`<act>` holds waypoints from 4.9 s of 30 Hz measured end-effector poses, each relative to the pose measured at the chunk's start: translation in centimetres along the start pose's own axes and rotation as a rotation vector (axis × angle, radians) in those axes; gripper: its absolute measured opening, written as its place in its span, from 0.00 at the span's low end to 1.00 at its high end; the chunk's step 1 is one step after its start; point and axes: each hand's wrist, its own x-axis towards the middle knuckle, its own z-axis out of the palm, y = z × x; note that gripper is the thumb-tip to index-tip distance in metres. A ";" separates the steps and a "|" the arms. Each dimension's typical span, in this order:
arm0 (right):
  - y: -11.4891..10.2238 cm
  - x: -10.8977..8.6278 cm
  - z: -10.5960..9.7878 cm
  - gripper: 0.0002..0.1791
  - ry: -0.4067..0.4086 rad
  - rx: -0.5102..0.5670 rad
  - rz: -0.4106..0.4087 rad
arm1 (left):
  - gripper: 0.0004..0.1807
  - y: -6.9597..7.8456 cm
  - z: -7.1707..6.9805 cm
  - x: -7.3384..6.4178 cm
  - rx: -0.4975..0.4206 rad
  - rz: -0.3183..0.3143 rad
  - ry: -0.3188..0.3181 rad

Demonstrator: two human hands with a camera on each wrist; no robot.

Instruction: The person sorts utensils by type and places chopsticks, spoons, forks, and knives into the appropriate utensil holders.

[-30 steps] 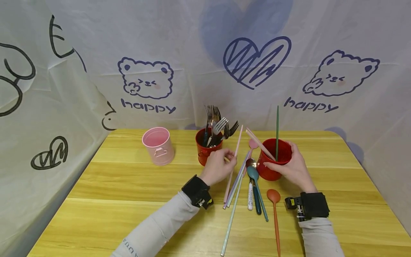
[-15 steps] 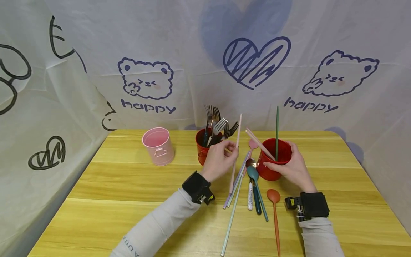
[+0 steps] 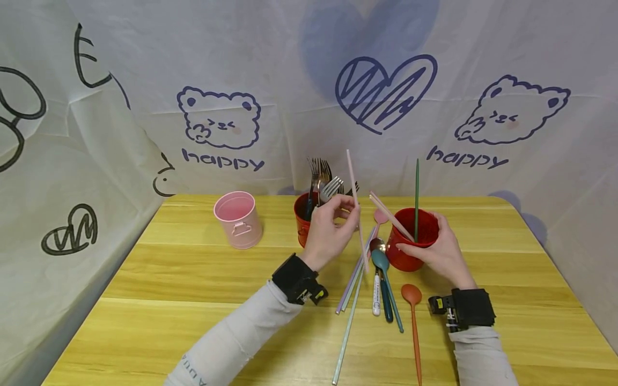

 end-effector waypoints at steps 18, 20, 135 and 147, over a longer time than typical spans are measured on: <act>-0.3 0.0 0.0 0.50 -0.001 -0.012 0.009 | 0.08 3.3 0.3 1.2 -0.188 0.163 0.060; -0.2 0.0 0.0 0.50 0.002 -0.015 0.005 | 0.08 3.4 0.6 1.1 -0.179 0.174 0.045; -0.1 0.1 0.0 0.48 0.006 0.011 -0.009 | 0.09 -2.8 5.5 -6.2 1.090 -0.385 -0.546; -0.1 0.1 0.0 0.49 0.006 0.012 -0.001 | 0.17 -2.8 4.8 -5.2 0.999 -0.527 -0.656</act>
